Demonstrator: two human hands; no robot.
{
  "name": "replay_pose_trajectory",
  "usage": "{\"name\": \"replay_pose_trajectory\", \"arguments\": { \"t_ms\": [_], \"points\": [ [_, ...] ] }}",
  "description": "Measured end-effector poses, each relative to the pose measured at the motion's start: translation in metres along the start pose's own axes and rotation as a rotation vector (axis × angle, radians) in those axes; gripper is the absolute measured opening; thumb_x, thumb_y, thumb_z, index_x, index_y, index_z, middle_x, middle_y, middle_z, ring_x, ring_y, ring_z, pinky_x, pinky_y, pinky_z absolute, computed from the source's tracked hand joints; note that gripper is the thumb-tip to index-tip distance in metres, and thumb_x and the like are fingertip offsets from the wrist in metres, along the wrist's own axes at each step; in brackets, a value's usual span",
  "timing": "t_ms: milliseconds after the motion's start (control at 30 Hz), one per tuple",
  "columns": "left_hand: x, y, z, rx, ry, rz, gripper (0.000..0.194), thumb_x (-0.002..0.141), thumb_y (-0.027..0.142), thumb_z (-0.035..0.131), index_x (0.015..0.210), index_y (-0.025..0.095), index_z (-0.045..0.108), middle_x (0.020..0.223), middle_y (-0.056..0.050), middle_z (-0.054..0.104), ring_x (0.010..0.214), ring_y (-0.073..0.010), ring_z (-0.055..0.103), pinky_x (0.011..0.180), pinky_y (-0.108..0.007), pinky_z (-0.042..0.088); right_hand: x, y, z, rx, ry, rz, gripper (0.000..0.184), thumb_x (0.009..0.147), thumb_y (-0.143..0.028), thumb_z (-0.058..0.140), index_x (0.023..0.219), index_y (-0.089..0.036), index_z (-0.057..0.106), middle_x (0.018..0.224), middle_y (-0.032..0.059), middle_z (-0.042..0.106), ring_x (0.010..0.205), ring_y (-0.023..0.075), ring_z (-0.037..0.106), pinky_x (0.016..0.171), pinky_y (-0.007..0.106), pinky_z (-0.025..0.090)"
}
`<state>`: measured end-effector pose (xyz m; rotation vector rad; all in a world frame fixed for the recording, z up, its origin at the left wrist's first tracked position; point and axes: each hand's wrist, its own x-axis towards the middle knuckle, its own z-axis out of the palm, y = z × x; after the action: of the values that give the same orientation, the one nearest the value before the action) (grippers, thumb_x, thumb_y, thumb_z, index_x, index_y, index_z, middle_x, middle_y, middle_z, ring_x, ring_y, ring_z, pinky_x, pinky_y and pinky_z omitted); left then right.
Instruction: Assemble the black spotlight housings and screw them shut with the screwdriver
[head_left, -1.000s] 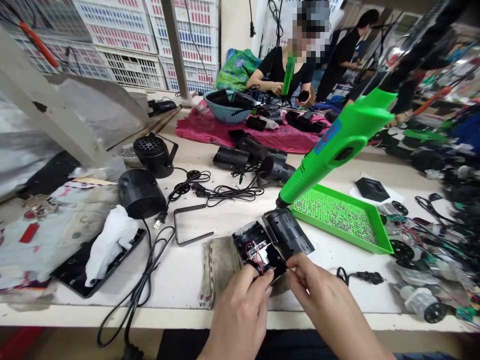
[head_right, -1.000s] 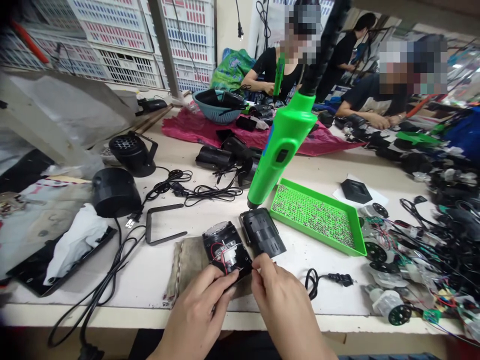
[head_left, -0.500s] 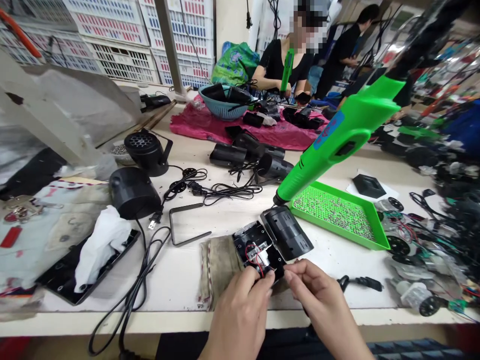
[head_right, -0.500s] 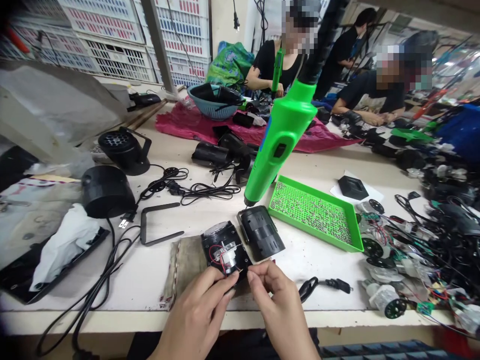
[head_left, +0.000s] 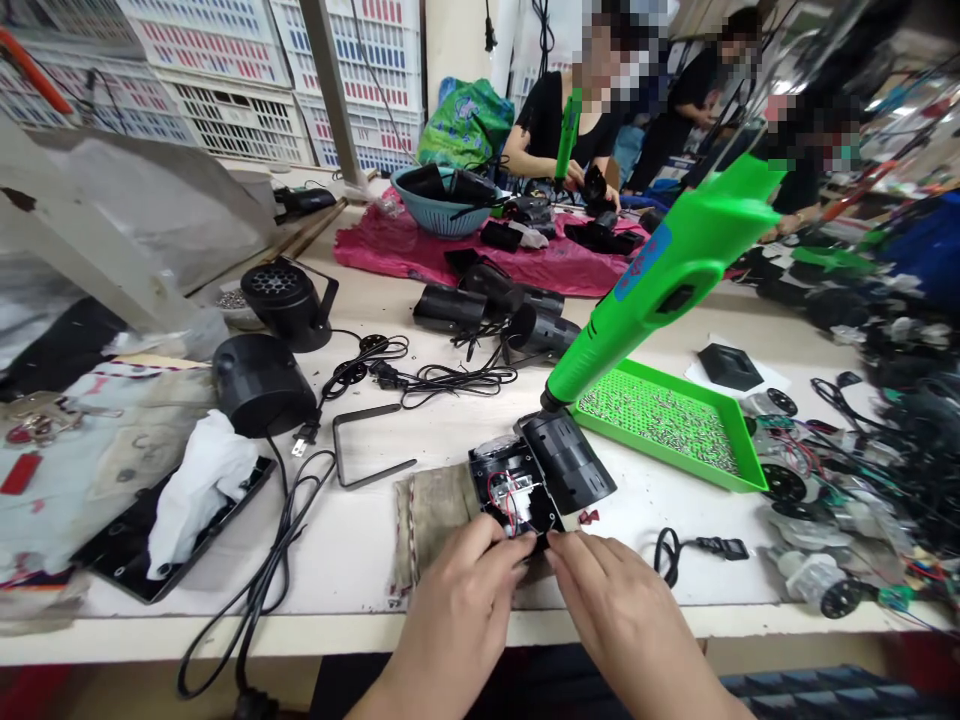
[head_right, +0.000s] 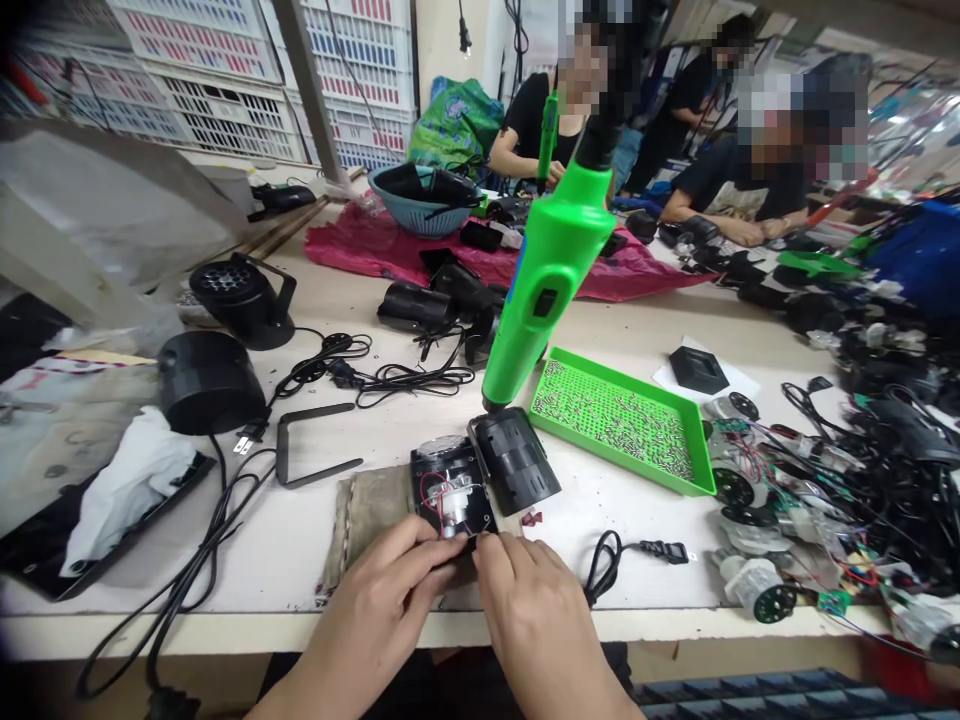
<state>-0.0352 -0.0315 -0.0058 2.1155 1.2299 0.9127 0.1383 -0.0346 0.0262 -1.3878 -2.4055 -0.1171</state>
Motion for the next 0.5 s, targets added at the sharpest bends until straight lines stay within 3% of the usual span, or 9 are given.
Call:
{"name": "replay_pose_trajectory", "arguments": {
  "t_ms": [200,367,500],
  "points": [
    [-0.007,-0.006,-0.005,0.216,0.096,0.211,0.032,0.09,0.008,0.048,0.12,0.016,0.056,0.1,-0.009,0.066,0.087,-0.0212,0.066,0.07,-0.035,0.06,-0.017,0.014,0.0,0.4,-0.002,0.198,0.021,0.097,-0.027,0.043,0.101,-0.023,0.063,0.09,0.0022,0.073,0.081,0.015,0.071,0.07,0.023,0.055],
    [-0.01,-0.007,-0.009,0.348,0.175,0.298,0.028,0.09,0.007,0.048,0.115,0.013,0.058,0.103,-0.011,0.069,0.091,-0.0221,0.067,0.075,-0.038,0.061,-0.021,0.016,0.005,0.461,0.078,0.308,0.018,0.095,-0.03,0.046,0.102,-0.022,0.061,0.089,0.0025,0.073,0.078,0.0161,0.071,0.066,0.024,0.055],
    [-0.008,-0.007,-0.009,0.348,0.178,0.287,0.024,0.091,0.008,0.046,0.109,0.014,0.06,0.098,-0.01,0.07,0.085,-0.0202,0.068,0.071,-0.034,0.061,-0.013,0.017,0.011,0.519,0.037,0.43,0.019,0.094,-0.035,0.048,0.099,-0.023,0.062,0.083,-0.0001,0.074,0.069,0.0151,0.071,0.057,0.021,0.052]
  ]
}}
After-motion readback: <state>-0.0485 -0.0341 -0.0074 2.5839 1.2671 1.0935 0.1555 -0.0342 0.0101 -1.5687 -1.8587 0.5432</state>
